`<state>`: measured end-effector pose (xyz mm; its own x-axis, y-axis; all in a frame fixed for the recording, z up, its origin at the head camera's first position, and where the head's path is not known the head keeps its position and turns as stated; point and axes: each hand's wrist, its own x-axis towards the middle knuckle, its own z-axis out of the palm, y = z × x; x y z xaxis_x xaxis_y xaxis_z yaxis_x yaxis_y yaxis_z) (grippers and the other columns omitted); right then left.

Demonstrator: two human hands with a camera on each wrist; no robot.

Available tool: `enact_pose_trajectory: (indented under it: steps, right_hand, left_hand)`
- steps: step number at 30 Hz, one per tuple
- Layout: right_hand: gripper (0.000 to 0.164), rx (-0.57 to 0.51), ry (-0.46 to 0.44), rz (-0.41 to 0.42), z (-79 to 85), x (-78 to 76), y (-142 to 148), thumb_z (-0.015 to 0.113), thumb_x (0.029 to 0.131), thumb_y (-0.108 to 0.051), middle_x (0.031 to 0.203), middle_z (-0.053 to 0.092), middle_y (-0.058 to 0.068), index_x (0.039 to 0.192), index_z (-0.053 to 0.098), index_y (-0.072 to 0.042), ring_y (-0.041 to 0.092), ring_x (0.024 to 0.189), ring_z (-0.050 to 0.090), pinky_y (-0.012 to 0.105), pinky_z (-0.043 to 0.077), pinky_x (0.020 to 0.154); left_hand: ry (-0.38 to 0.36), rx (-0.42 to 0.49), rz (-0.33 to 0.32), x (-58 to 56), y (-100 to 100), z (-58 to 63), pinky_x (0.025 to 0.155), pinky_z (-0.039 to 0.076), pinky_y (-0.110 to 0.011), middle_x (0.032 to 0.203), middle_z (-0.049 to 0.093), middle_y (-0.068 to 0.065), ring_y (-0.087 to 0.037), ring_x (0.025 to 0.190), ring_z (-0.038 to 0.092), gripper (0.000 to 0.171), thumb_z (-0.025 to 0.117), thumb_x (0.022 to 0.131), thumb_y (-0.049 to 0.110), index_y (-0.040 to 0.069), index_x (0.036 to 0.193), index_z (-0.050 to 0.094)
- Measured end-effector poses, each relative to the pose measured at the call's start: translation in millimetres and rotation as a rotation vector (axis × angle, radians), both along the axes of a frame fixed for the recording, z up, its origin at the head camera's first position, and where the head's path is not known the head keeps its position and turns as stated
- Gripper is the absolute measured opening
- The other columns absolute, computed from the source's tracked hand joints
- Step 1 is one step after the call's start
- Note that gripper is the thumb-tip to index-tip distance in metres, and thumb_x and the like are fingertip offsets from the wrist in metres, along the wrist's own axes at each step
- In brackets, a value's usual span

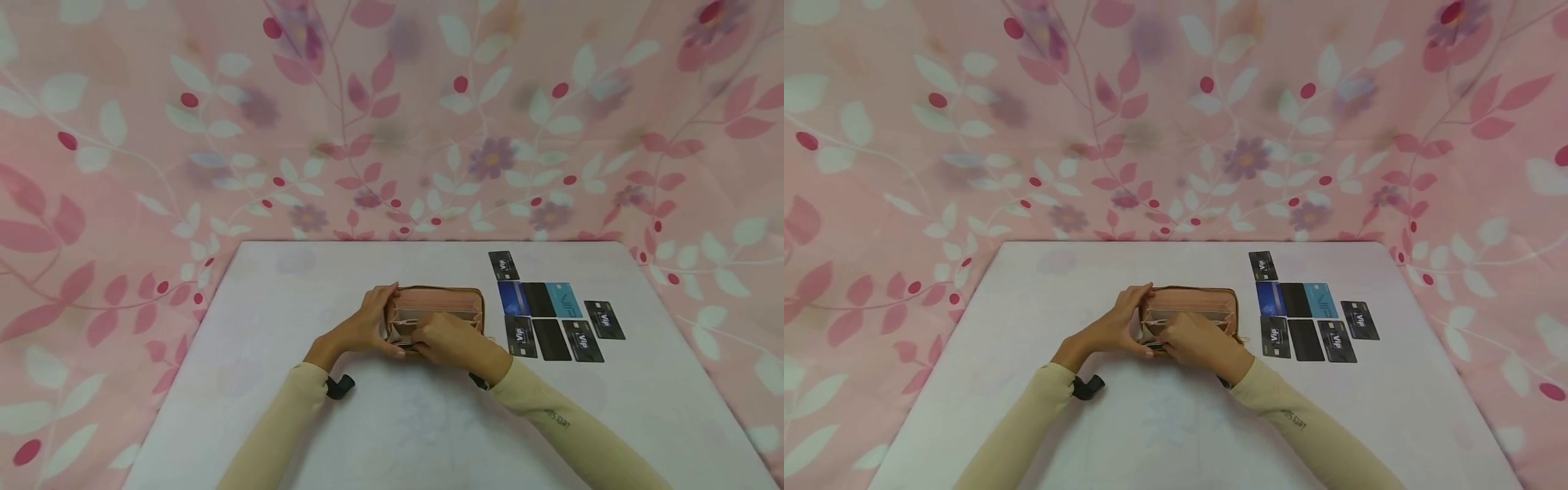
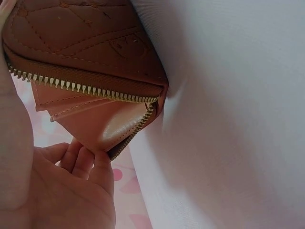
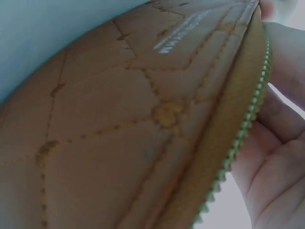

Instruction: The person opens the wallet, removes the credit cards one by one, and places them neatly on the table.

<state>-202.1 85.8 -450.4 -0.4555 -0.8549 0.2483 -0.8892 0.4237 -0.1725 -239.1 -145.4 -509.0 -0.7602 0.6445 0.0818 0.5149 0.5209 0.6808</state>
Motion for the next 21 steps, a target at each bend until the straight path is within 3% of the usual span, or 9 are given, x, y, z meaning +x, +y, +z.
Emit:
enact_pose_trajectory:
  steps: [12, 21]
  right_hand:
    - [0.011, -0.019, 0.098, -0.027, -0.9, 9.1, 2.6, 0.074, 0.084, -0.004, 0.069, 0.056, -0.004, 0.076, 0.073, -0.012, 0.009, 0.061, 0.057, 0.022, 0.047, 0.056]
    - [0.01, -0.143, 0.104, -0.12, 34.1, 9.3, 16.1, 0.078, 0.082, -0.011, 0.061, 0.058, -0.008, 0.075, 0.073, -0.017, 0.0, 0.051, 0.045, 0.018, 0.033, 0.045]
  left_hand:
    - [-0.009, 0.004, 0.005, 1.7, -1.9, -4.6, 0.108, 0.03, -0.046, 0.15, 0.024, -0.003, -0.02, 0.133, 0.021, 0.13, 0.085, 0.064, 0.058, 0.016, 0.157, 0.005]
    - [0.01, 0.003, 0.028, 2.1, -1.8, -8.1, 0.107, 0.032, -0.047, 0.149, 0.024, -0.002, -0.019, 0.132, 0.022, 0.131, 0.086, 0.062, 0.059, 0.02, 0.157, 0.006]
